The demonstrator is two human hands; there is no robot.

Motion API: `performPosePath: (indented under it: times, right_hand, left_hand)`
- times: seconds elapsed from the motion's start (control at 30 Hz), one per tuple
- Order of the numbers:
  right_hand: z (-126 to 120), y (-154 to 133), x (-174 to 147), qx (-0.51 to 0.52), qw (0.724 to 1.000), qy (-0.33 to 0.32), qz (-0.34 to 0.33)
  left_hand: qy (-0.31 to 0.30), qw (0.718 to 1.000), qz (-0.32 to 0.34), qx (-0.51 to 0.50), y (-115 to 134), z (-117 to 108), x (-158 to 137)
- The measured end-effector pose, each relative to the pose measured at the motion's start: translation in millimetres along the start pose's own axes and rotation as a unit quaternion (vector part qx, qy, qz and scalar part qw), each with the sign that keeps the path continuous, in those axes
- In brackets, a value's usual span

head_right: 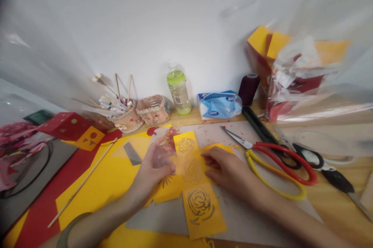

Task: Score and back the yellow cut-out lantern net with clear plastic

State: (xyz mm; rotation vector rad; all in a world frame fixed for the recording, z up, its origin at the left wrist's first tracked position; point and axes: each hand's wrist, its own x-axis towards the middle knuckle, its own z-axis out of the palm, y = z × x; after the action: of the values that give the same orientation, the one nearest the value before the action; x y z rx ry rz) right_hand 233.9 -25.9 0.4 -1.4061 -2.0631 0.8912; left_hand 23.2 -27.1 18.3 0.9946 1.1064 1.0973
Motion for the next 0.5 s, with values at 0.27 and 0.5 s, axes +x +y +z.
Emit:
performPosePath:
  times: [0.27,0.5]
  right_hand:
    - [5,3,-11,-0.085,0.993,0.024,-0.080]
    - [4,-4,-20,-0.158,0.973,-0.005,-0.169]
  left_hand:
    - [0.003,0.998,0.018,0.053,-12,5,-6]
    - [-0.015,0.999,-0.024,0.029,-24,0,-8]
